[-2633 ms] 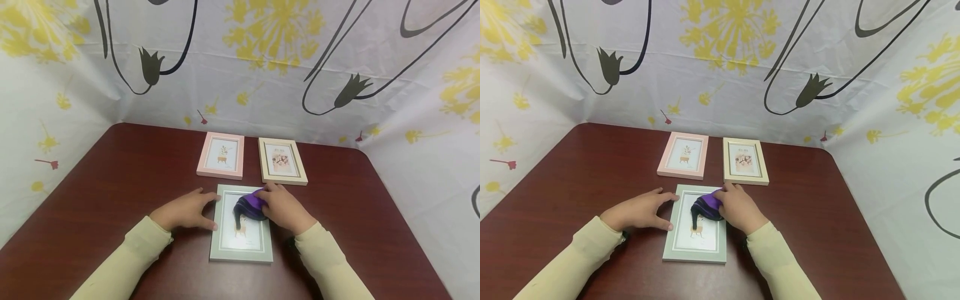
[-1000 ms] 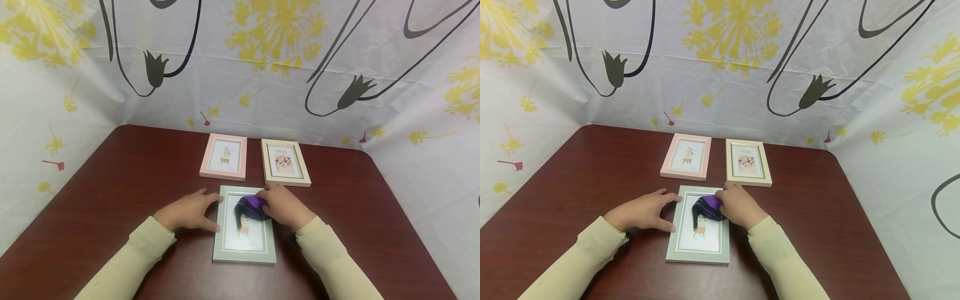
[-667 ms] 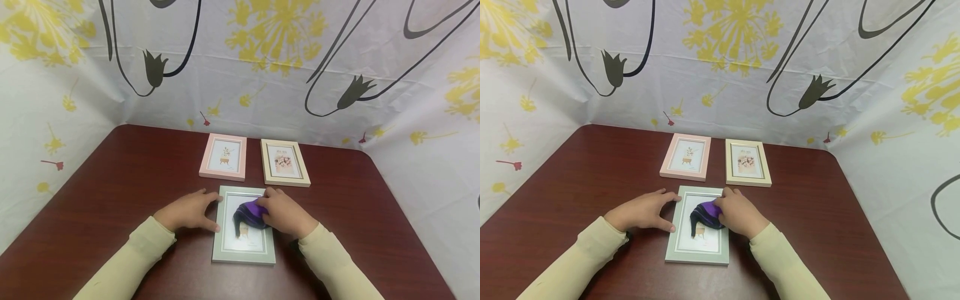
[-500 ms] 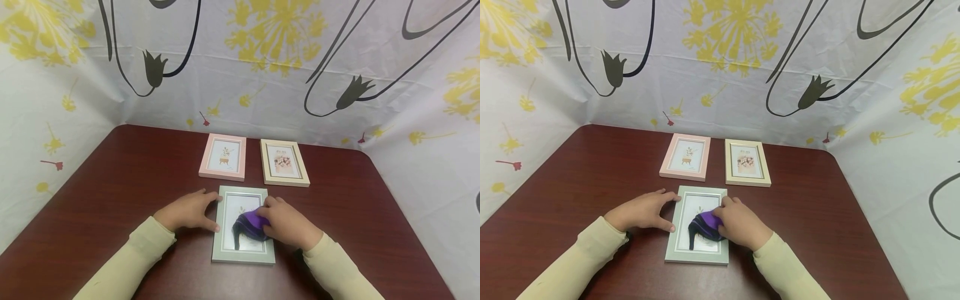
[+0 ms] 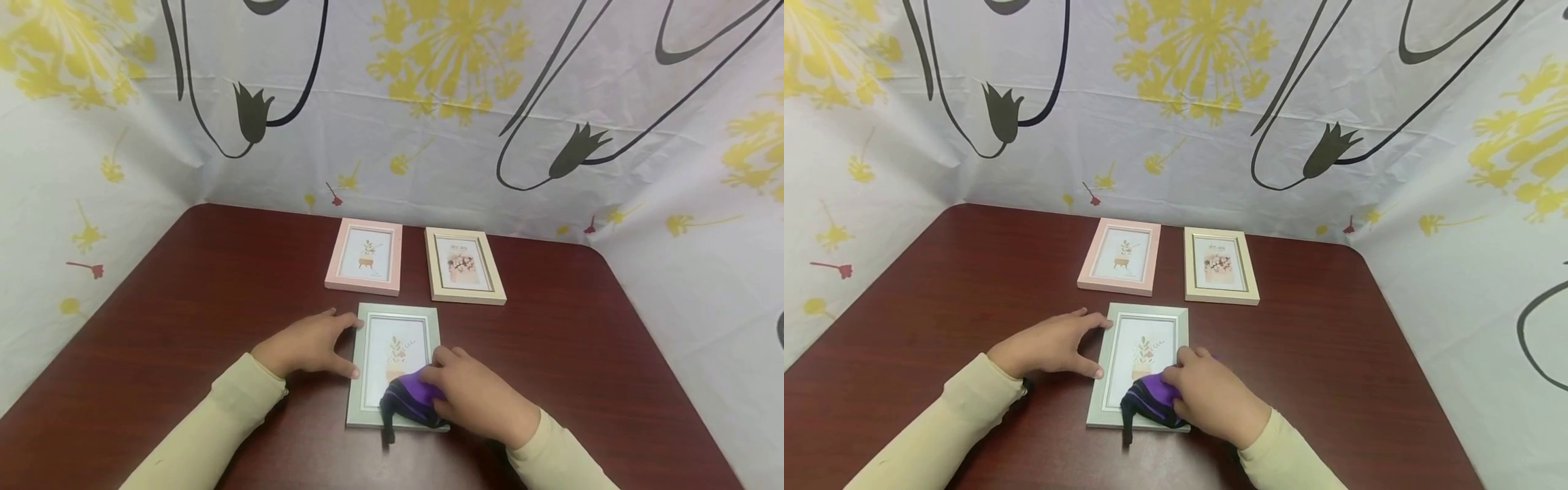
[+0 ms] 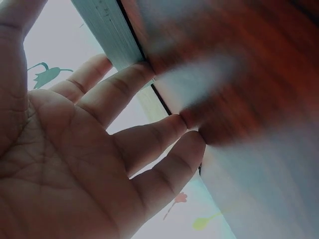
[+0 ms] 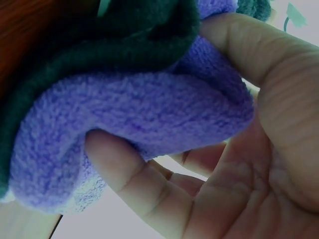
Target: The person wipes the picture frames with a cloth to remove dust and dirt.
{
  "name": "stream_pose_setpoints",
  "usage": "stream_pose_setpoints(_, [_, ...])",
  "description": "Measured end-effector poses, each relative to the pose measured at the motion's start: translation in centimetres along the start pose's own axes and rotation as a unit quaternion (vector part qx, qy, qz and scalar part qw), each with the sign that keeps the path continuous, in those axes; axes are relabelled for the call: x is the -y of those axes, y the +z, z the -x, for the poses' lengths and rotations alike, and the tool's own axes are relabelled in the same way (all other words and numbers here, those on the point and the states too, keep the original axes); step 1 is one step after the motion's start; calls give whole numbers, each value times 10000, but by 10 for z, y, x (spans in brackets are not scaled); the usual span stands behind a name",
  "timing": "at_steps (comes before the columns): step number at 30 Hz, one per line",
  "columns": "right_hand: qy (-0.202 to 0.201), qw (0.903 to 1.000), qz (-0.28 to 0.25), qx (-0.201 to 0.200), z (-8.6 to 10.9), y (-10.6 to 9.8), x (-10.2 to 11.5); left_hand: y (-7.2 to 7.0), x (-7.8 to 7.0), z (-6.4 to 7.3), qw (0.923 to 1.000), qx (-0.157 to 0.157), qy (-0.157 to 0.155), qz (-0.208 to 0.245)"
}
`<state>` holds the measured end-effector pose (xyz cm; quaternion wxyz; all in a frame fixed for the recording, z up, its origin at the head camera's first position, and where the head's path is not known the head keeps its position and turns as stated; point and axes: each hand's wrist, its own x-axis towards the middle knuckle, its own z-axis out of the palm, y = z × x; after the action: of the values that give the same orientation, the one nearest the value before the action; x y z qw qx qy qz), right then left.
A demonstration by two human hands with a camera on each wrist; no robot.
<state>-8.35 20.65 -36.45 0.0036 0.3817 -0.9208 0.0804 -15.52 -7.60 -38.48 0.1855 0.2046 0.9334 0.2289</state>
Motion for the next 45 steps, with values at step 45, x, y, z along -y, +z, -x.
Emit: stream_pose_setpoints(45, [572, 9958, 631, 349, -83, -3, -58, 0, 1, 1, 9998, 113, 150, -55])
